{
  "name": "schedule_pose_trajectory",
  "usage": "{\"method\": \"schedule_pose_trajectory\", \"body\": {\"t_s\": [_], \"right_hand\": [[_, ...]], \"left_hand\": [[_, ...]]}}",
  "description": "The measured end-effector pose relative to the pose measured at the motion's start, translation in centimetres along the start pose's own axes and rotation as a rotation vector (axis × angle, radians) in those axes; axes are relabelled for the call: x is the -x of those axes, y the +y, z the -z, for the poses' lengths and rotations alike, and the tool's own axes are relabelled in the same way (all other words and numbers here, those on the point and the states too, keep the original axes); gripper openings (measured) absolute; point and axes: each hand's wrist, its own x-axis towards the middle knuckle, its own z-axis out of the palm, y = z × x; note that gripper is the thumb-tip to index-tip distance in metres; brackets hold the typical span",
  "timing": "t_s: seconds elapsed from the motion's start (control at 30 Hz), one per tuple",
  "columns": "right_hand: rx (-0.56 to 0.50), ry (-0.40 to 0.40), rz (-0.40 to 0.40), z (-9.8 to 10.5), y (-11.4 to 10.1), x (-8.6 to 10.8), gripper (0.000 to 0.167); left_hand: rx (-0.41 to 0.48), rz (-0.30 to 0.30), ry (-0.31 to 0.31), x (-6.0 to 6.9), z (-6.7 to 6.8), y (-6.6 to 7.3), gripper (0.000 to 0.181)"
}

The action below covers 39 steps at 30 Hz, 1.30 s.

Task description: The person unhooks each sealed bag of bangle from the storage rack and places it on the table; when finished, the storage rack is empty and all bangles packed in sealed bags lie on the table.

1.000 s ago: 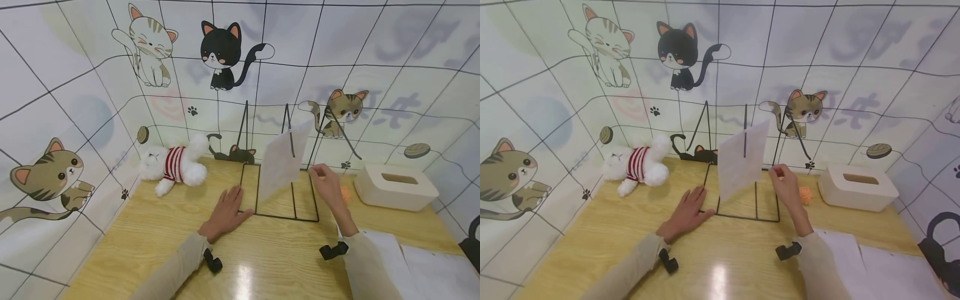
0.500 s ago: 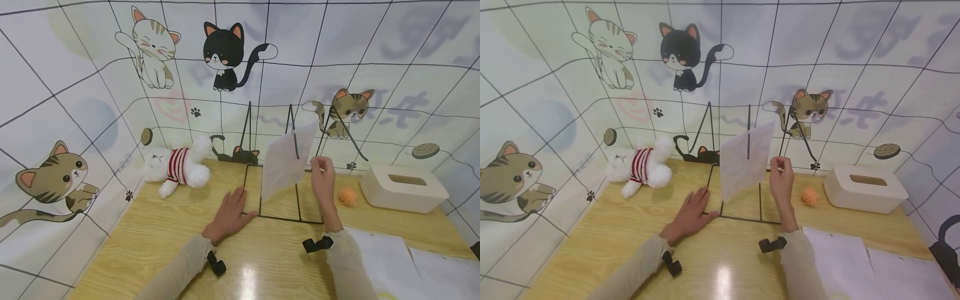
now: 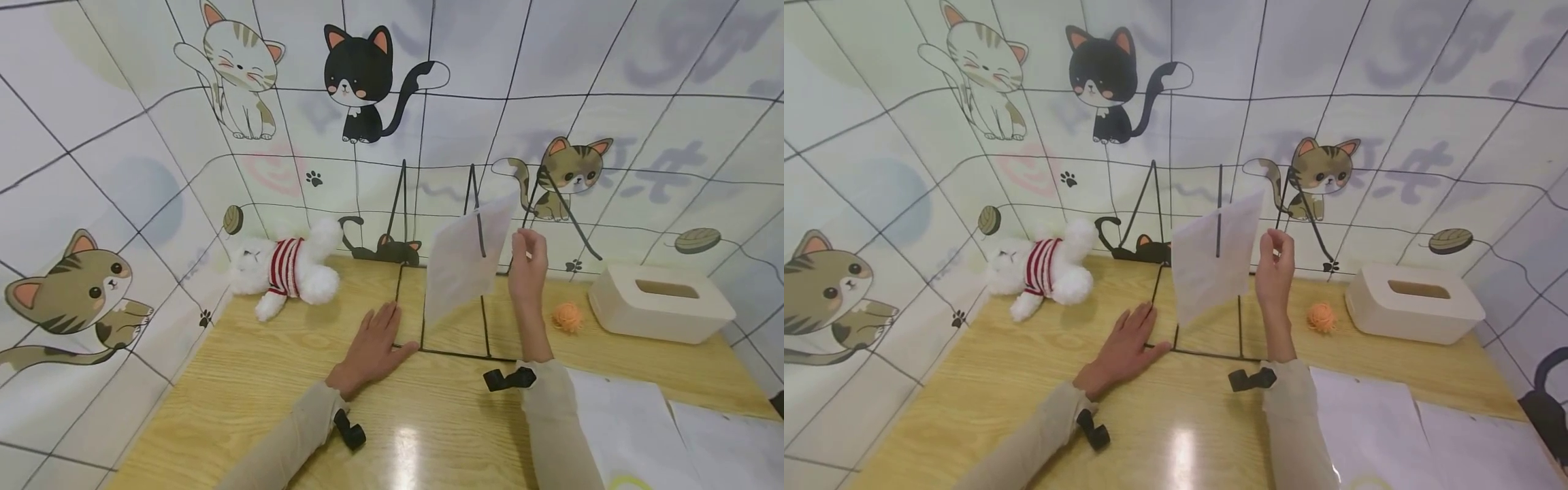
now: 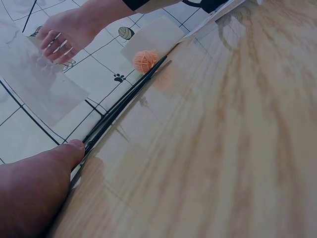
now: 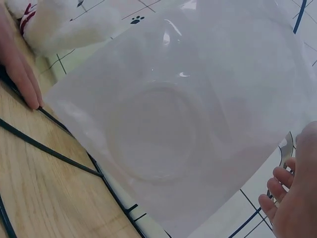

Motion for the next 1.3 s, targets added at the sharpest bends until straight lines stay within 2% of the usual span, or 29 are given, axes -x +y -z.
{"method": "schedule_pose_trajectory", "body": {"t_s": [0.17, 0.47, 0.73, 0.83, 0.97, 1.07, 1.13, 1.3], "right_hand": [[0.009, -0.096, -0.003, 0.5, -0.4, 0.6, 0.051], [0.007, -0.177, 0.029, 1.0, -0.2, 0.7, 0.059], [-0.025, -0.207, 0.061, 1.0, -0.3, 0.8, 0.055], [-0.034, -0.242, 0.047, 1.0, -1.5, 1.2, 0.05], [-0.041, -0.277, 0.033, 0.9, -1.6, 1.3, 0.048], [-0.033, -0.269, 0.041, 0.8, -0.6, 0.9, 0.048], [-0.019, -0.254, 0.042, 0.8, -0.8, 0.9, 0.047], [0.049, -0.17, 0.041, 0.8, -1.2, 1.0, 0.041]], "left_hand": [[0.002, -0.009, 0.03, 0.1, 0.1, 0.1, 0.087], [0.032, 0.007, 0.015, 0.3, 0.0, 0.1, 0.087], [0.045, 0.002, 0.016, 0.2, -0.2, 0.0, 0.087], [0.041, 0.0, 0.019, 0.1, -0.2, 0.0, 0.087], [0.042, -0.005, 0.023, 0.1, -0.2, -0.1, 0.087], [0.046, -0.009, 0.026, 0.1, -0.2, -0.1, 0.086], [0.047, -0.01, 0.027, 0.1, -0.2, -0.1, 0.086], [0.049, -0.017, 0.037, 0.2, -0.1, 0.0, 0.085]]}}
